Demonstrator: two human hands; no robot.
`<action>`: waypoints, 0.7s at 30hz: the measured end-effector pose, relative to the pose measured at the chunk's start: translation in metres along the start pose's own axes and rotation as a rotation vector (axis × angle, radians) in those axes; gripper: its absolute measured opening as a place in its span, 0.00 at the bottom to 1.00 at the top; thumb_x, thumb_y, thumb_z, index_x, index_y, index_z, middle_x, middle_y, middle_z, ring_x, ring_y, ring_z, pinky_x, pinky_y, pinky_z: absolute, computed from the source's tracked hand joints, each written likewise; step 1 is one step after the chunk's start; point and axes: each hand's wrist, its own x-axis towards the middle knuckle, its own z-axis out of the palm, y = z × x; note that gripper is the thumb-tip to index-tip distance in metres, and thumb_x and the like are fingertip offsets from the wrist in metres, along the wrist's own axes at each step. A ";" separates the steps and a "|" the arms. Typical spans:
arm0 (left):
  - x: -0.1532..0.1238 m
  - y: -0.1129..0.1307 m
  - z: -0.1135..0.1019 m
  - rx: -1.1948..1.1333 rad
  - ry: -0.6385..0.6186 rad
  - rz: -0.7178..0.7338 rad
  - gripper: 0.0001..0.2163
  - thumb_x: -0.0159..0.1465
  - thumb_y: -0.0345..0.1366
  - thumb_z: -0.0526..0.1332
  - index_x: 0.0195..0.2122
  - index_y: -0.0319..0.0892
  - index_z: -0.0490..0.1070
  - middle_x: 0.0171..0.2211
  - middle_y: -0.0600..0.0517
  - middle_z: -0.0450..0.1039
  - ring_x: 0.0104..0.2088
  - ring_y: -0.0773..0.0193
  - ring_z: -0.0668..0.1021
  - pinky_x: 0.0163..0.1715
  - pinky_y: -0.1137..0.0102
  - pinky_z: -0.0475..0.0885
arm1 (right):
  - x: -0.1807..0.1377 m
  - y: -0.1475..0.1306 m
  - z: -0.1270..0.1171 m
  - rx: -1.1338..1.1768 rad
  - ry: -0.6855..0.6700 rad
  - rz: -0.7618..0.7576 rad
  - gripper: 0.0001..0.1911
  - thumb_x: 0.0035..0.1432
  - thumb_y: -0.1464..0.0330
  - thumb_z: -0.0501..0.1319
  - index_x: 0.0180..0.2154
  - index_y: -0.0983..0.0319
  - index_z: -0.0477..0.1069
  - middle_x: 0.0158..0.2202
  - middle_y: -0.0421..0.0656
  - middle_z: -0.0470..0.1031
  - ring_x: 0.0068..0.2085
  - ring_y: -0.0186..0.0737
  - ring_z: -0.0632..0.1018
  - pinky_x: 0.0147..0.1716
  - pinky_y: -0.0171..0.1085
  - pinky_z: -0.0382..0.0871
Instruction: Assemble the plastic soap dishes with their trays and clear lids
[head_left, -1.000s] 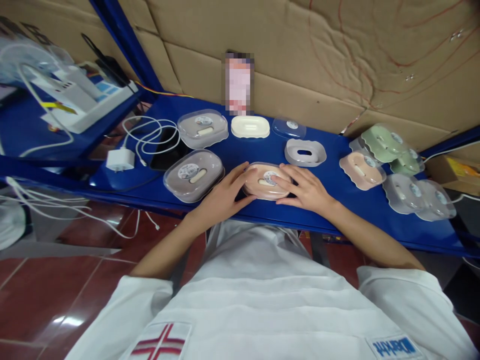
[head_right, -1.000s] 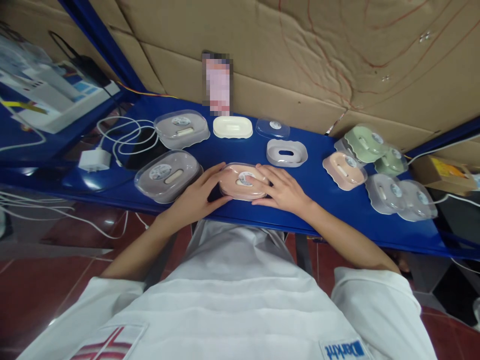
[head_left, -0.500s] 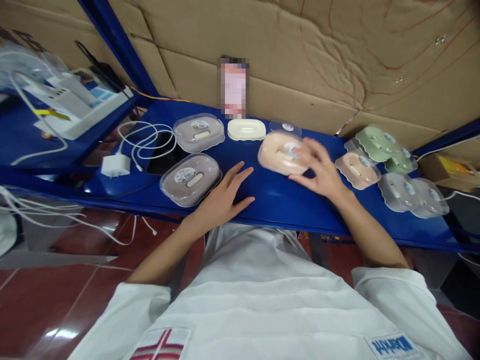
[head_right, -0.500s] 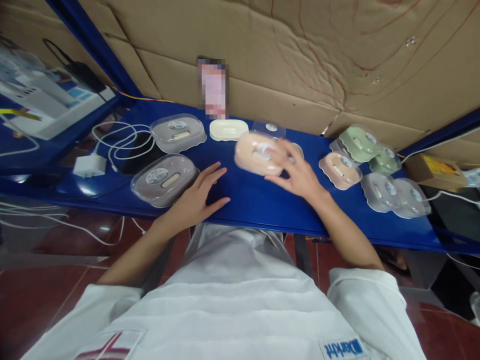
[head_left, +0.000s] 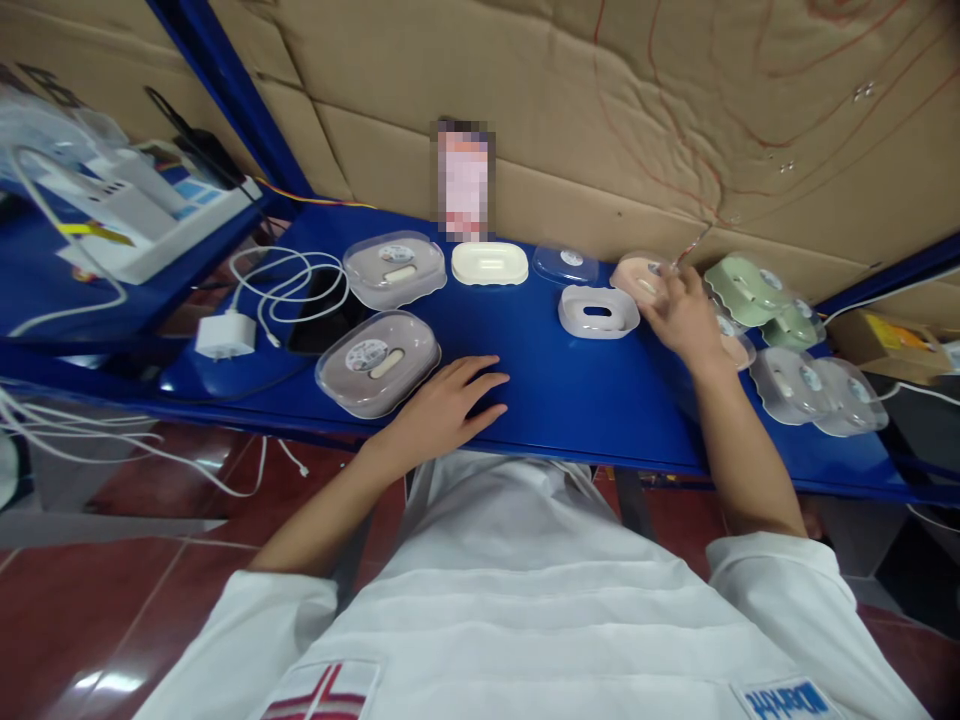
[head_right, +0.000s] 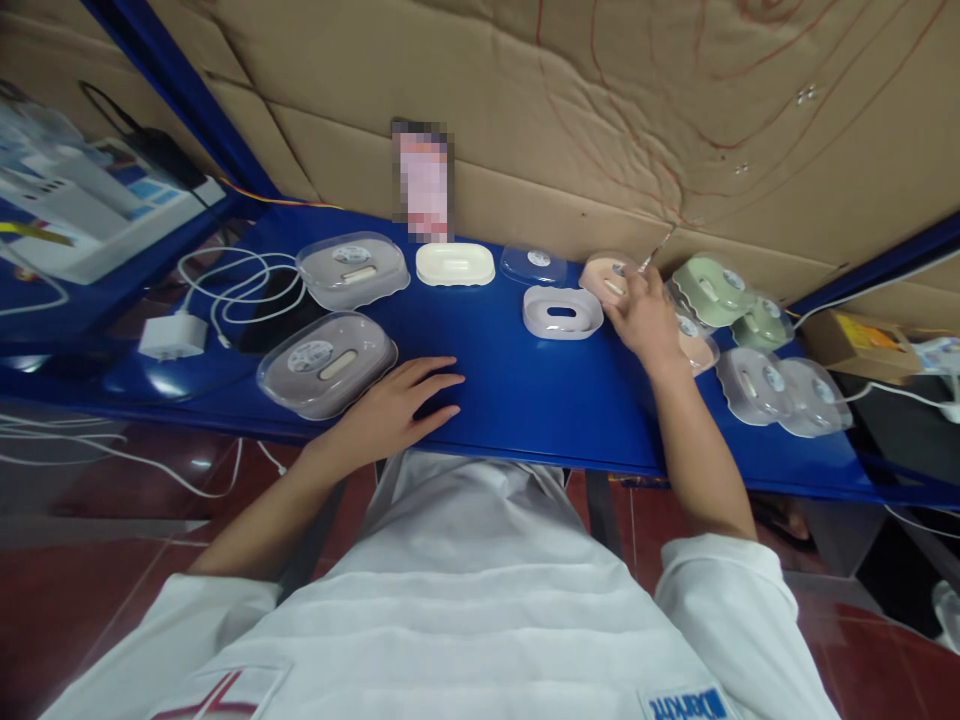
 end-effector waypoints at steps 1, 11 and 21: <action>0.000 0.000 0.000 0.001 0.000 0.004 0.18 0.78 0.43 0.59 0.64 0.44 0.75 0.69 0.40 0.71 0.67 0.45 0.76 0.69 0.45 0.73 | -0.001 0.000 0.001 -0.008 -0.007 -0.048 0.40 0.71 0.57 0.61 0.77 0.63 0.57 0.79 0.63 0.51 0.77 0.75 0.59 0.71 0.75 0.57; 0.000 0.001 0.002 0.064 0.118 0.042 0.30 0.75 0.39 0.65 0.76 0.45 0.60 0.79 0.34 0.51 0.77 0.36 0.61 0.72 0.39 0.67 | -0.028 -0.053 -0.009 0.657 -0.316 -0.693 0.15 0.75 0.54 0.61 0.50 0.54 0.82 0.60 0.49 0.81 0.62 0.53 0.81 0.67 0.55 0.72; 0.002 -0.002 0.009 0.181 0.372 0.112 0.33 0.73 0.36 0.67 0.77 0.49 0.58 0.80 0.33 0.47 0.78 0.34 0.60 0.71 0.41 0.68 | -0.005 -0.132 0.013 1.123 -0.678 -0.472 0.34 0.68 0.32 0.55 0.40 0.58 0.69 0.31 0.39 0.76 0.32 0.37 0.77 0.34 0.36 0.73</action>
